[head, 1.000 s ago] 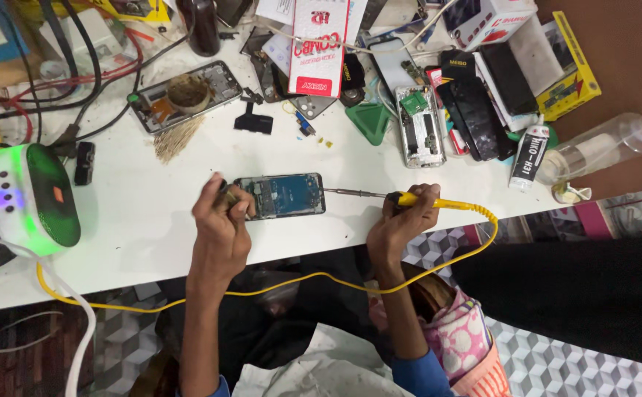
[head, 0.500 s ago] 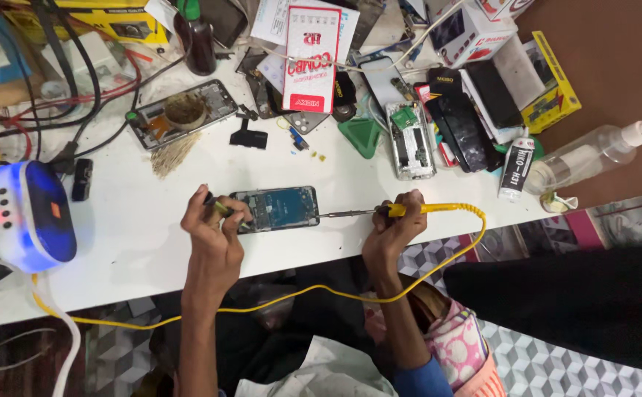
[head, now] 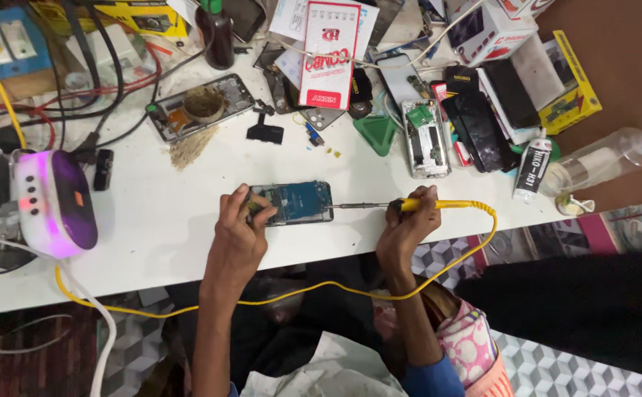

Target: The person uses a soldering iron and a small tool to work on a disassembled smartphone motherboard. They repeatedly apply heat to specific points on the circuit board while manipulating components with the other hand.

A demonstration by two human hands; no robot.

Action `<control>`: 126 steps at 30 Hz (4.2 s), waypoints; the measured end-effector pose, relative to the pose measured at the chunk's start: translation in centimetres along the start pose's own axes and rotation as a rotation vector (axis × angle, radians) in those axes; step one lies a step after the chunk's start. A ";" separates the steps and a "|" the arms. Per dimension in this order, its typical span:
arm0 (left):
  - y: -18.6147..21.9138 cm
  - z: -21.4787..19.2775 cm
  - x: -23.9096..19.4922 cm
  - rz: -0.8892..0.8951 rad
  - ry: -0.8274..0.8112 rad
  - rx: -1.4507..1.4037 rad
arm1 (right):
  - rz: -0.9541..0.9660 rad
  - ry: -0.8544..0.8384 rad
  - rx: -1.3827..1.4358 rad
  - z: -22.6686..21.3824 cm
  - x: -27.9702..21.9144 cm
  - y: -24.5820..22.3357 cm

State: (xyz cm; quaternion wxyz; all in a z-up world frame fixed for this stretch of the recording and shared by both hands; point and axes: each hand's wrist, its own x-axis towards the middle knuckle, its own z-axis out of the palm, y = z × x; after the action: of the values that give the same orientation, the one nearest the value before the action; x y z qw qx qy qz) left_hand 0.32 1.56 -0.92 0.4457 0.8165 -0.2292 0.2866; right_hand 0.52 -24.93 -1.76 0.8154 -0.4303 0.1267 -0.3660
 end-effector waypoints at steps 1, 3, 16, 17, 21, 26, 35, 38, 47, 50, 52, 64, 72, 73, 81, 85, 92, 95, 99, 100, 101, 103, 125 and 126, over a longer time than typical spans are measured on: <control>0.0 0.0 0.2 0.022 0.008 -0.016 | -0.003 0.000 -0.005 0.3 0.2 -0.1; -0.1 -0.1 0.4 -0.020 0.004 -0.094 | -0.001 0.007 -0.025 0.4 0.5 -0.2; -1.0 0.4 -0.6 -0.039 -0.013 -0.144 | 0.017 0.028 -0.110 0.0 0.3 0.1; -1.0 0.5 -0.4 -0.086 -0.023 -0.161 | 0.026 0.042 -0.118 0.0 0.4 0.2; -0.4 0.2 -0.3 -0.129 -0.025 -0.103 | 0.020 0.110 -0.177 -0.5 0.1 0.4; 0.2 -0.5 0.5 -0.091 -0.035 0.079 | 0.022 0.149 0.017 -0.5 0.1 0.3; 0.2 -0.1 0.5 -0.174 -0.012 -0.152 | 0.021 0.136 0.009 -0.3 0.0 0.1; 0.4 -0.5 1.2 0.007 0.017 0.038 | 0.056 0.138 0.043 -0.5 0.2 -0.2; 0.6 -0.7 0.5 -0.014 0.033 -0.017 | 0.059 -0.042 0.138 -1.5 0.6 -0.1; 0.3 -0.4 0.3 -0.021 0.040 -0.040 | 0.089 -0.086 0.118 -1.0 1.3 -0.4; 0.2 -0.4 0.1 0.023 0.061 -0.045 | 0.127 -0.053 0.120 -0.7 1.4 -0.5; 0.8 -0.4 0.5 -0.290 -0.023 -0.204 | 0.039 0.025 0.082 -0.8 0.7 -0.2; 0.7 -0.4 0.7 -0.118 -0.002 0.016 | 0.017 -0.049 0.065 -0.5 0.4 -0.3; 0.7 -0.3 0.5 -0.070 -0.010 0.083 | 0.017 -0.038 0.058 -0.7 0.2 -0.3; 0.2 0.1 0.5 0.090 0.031 0.028 | 0.027 -0.008 0.019 -0.9 0.1 -0.1; 0.5 0.0 0.3 0.026 0.043 0.009 | 0.030 0.016 0.026 -0.6 0.4 0.0; 0.8 -0.4 0.8 -0.236 0.001 -0.118 | 0.034 0.016 0.055 -0.7 0.4 0.0; 1.0 -0.5 0.5 -0.206 0.024 -0.106 | 0.048 0.076 0.033 -1.4 0.2 0.1; 0.9 -0.6 0.7 -0.197 0.014 -0.031 | 0.010 0.106 0.018 -1.3 0.4 0.4; 1.0 -0.7 0.6 -0.216 0.013 -0.058 | 0.012 0.095 0.027 -1.2 0.3 0.6; 1.0 -0.7 0.5 -0.240 -0.002 -0.083 | 0.005 0.086 0.034 -1.3 0.4 0.6; 0.9 -0.6 0.7 -0.282 -0.030 -0.135 | -0.019 0.062 0.041 -1.3 0.5 0.7; 0.3 -0.3 0.0 -0.113 0.001 -0.055 | -0.167 0.002 -0.100 -2.0 0.2 1.8; 0.3 -0.2 0.0 -0.104 0.009 -0.076 | -0.177 0.013 -0.118 -2.0 0.1 1.9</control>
State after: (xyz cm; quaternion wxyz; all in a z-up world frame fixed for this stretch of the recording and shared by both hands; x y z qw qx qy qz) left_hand 0.09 1.59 -0.67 0.4917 0.8086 -0.1952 0.2576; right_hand 0.48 -25.59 -4.47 0.7523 -0.4847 0.1147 -0.4313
